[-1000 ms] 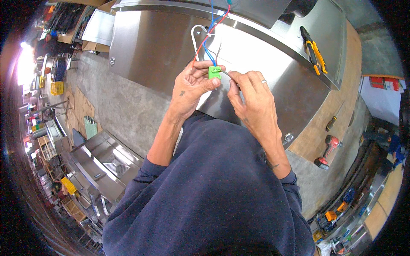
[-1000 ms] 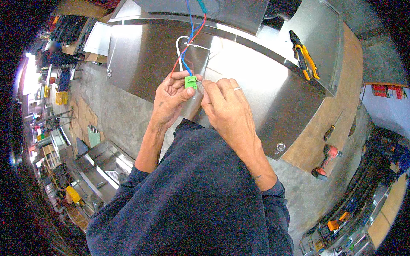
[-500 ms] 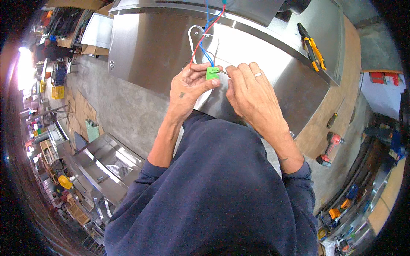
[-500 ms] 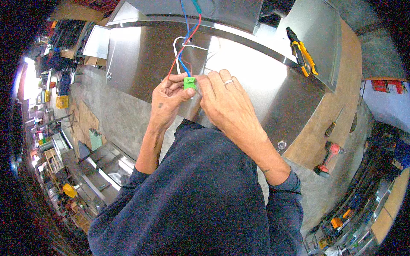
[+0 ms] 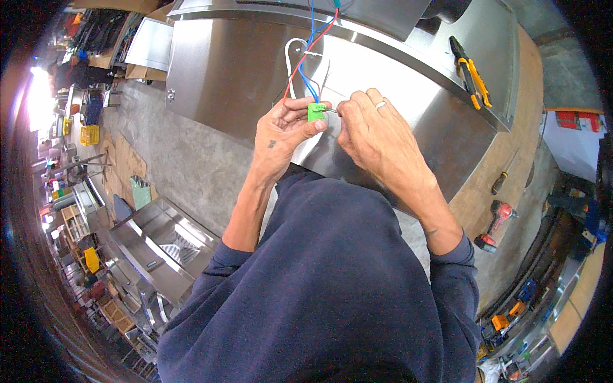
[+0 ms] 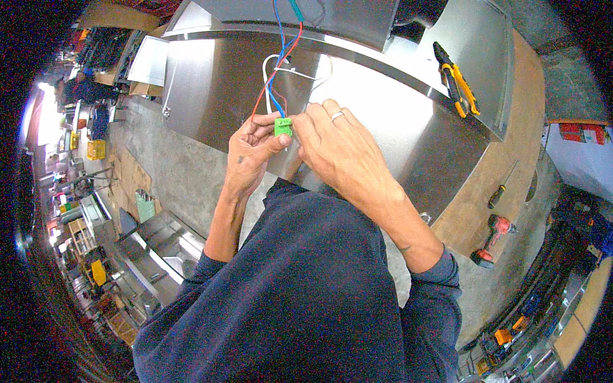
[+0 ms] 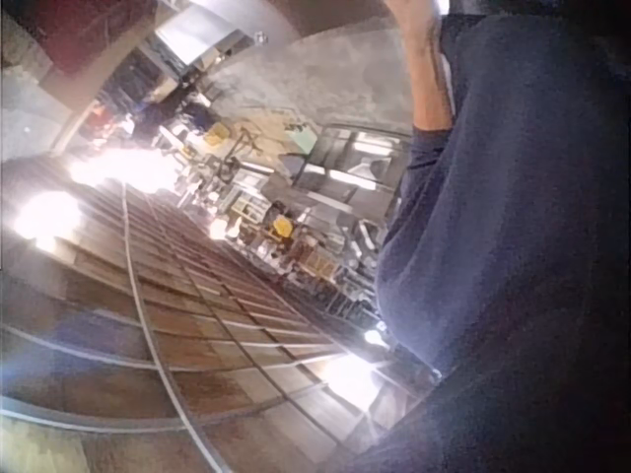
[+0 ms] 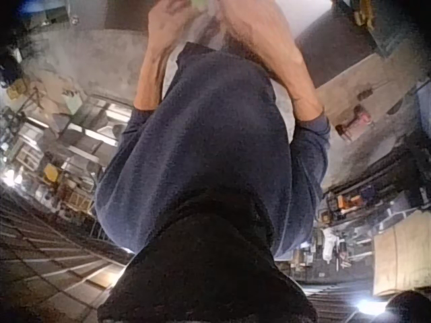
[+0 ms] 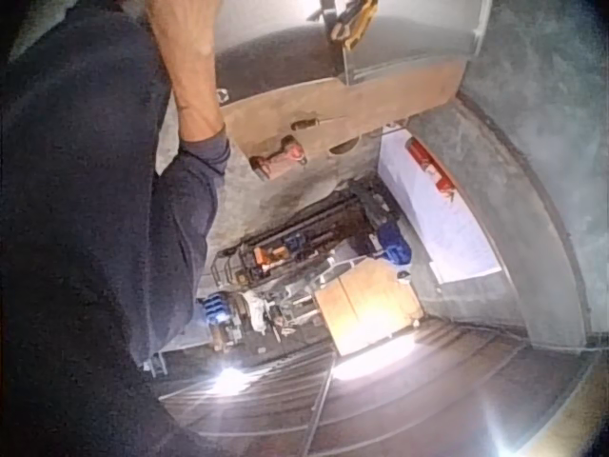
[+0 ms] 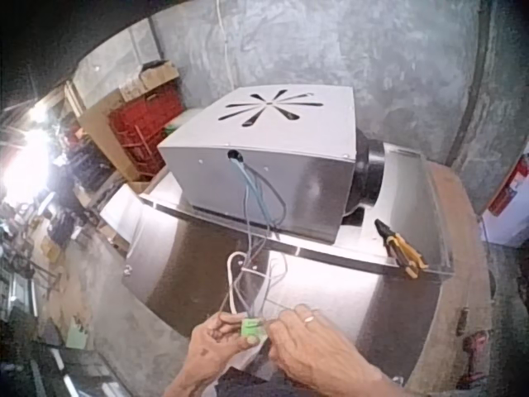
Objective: The person strips the ends of several colored wires using pliers and inserts them into a green terminal block connector. They then tighten the terminal screws with a screwdriver to secure the connections.
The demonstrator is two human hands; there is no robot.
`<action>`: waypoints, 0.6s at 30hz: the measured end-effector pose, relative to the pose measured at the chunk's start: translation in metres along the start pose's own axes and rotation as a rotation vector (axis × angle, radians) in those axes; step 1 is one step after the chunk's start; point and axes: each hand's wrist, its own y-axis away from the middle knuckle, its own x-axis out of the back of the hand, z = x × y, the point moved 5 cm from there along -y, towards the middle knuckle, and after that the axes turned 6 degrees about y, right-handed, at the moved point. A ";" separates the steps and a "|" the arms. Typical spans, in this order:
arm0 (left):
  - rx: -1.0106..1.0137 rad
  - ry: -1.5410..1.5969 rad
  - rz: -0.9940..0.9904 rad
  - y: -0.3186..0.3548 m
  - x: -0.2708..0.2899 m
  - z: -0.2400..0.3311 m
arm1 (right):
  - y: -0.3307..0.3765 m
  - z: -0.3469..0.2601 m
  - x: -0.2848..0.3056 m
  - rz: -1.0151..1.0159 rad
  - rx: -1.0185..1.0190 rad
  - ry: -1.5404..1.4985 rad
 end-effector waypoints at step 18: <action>0.012 -0.056 -0.009 0.000 0.003 0.005 | 0.007 0.009 -0.012 -0.092 -0.056 0.111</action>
